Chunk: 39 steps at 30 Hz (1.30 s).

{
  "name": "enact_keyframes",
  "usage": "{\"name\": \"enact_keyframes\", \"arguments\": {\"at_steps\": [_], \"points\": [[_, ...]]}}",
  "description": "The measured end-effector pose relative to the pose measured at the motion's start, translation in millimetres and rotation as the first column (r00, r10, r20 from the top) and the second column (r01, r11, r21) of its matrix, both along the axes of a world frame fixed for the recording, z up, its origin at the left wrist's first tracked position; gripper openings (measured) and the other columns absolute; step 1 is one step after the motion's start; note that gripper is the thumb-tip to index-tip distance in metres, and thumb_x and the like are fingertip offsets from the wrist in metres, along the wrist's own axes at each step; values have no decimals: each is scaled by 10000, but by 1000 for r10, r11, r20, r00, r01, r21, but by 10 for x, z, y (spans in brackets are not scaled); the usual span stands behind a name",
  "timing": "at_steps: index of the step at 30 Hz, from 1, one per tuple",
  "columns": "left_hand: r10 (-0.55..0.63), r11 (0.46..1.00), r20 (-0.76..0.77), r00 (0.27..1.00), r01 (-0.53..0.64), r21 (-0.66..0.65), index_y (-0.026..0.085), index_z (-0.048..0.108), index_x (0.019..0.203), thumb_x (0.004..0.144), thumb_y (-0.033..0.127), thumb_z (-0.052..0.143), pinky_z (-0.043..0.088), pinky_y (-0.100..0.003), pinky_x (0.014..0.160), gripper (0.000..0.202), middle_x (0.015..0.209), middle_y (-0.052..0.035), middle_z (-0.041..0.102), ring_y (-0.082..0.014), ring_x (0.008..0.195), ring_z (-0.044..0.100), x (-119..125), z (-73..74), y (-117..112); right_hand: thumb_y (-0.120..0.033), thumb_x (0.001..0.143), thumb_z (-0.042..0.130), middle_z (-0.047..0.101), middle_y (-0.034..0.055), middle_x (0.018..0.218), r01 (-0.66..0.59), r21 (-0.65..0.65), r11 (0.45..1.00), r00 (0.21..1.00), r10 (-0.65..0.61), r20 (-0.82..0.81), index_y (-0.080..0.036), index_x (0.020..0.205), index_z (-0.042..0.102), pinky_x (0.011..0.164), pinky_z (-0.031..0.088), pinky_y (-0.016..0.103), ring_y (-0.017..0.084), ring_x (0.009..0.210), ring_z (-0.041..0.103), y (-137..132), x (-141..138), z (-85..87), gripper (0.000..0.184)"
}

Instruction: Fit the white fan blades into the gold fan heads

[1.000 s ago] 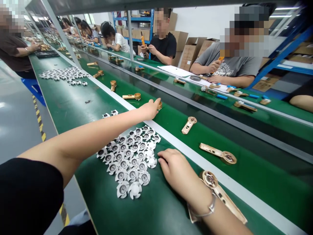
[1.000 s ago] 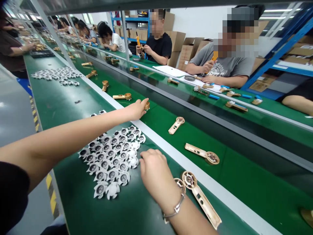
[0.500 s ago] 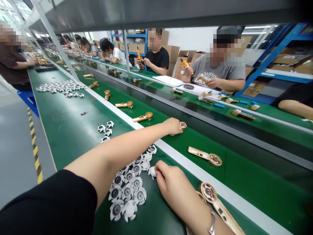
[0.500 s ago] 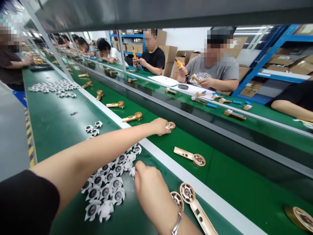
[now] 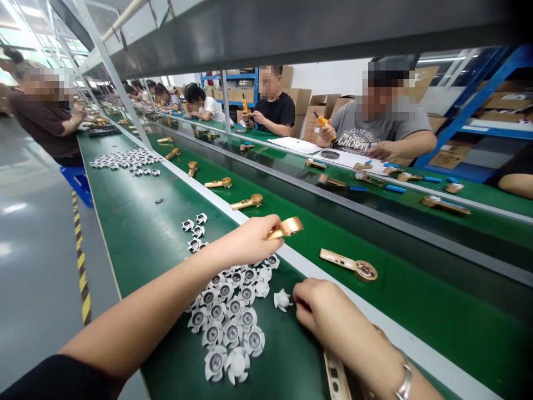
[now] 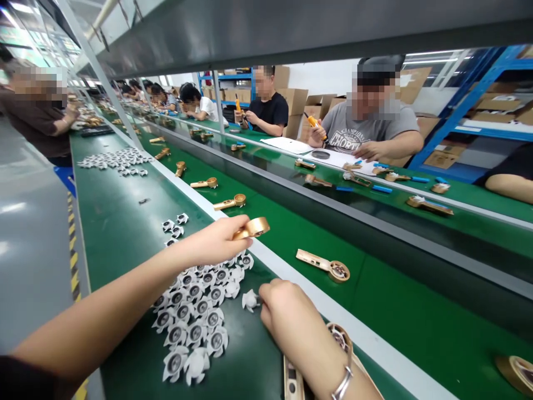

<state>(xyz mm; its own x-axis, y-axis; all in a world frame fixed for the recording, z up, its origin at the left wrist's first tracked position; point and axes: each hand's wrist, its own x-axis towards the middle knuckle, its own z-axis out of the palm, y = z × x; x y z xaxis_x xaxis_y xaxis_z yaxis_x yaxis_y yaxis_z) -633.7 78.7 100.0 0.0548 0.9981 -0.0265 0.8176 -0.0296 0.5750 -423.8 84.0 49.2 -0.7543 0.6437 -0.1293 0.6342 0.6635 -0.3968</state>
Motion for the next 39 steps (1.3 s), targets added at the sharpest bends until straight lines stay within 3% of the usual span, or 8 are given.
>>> {"name": "enact_keyframes", "arguments": {"at_steps": [5,9,13,17,20,25,31,39], "points": [[148,986,183,972,-159,46,233,466,856,904,356,509,336,-236,505,139,695,55,483,-116,590,445,-83,52,-418,-171,907,482,667,89,930,69,8,998,998,-69,16,-170,982,694,771,480,336,231,852,646,-13,10,106,225],[167,984,230,959,-175,15,229,452,830,898,339,515,318,-238,496,144,669,58,474,-112,574,421,-34,-49,-478,-347,905,599,628,127,1091,112,-53,992,989,-117,-91,-147,1298,605,873,504,394,274,979,635,-127,-146,38,441],[142,990,316,938,-136,-42,228,468,862,895,349,534,334,-236,516,141,706,54,492,-106,588,425,-12,-148,-447,-206,894,582,605,108,1021,69,-61,996,993,-74,-87,-167,1170,683,812,526,389,238,855,641,-173,-258,-69,296],[170,974,545,821,-55,-221,248,458,1130,899,335,534,348,-228,485,258,653,76,428,-101,528,395,27,-151,-431,-151,812,621,626,47,840,79,-181,980,954,-127,-271,-173,1003,678,711,542,327,180,712,627,-111,-182,-17,201],[188,965,615,766,-27,-261,244,404,1211,920,293,488,384,-232,502,307,623,83,415,-107,522,418,79,-112,-455,-252,810,674,663,23,783,171,-338,926,793,-332,-510,-189,969,614,667,571,275,159,689,659,-91,-79,143,181],[84,996,552,829,-50,-77,249,430,1199,923,237,483,426,-257,630,282,859,20,566,-136,724,535,181,-93,-531,-298,788,758,721,43,1070,293,-361,885,547,-465,-696,-247,1104,627,860,606,285,170,895,725,-197,-46,320,345],[13,1000,494,870,-20,7,249,397,1283,917,184,475,456,-309,757,380,1053,-29,635,-186,899,605,249,-152,-587,-276,810,754,698,29,1211,322,-360,876,517,-481,-708,-288,1153,653,927,600,290,192,1018,718,-316,-72,328,358],[-38,999,439,898,30,23,228,308,1351,925,191,451,491,-366,809,452,1115,-83,632,-231,952,638,269,-170,-598,-318,790,764,754,31,1064,411,-259,874,518,-458,-722,-273,1098,710,828,639,283,204,894,753,-339,-55,354,316]]}}
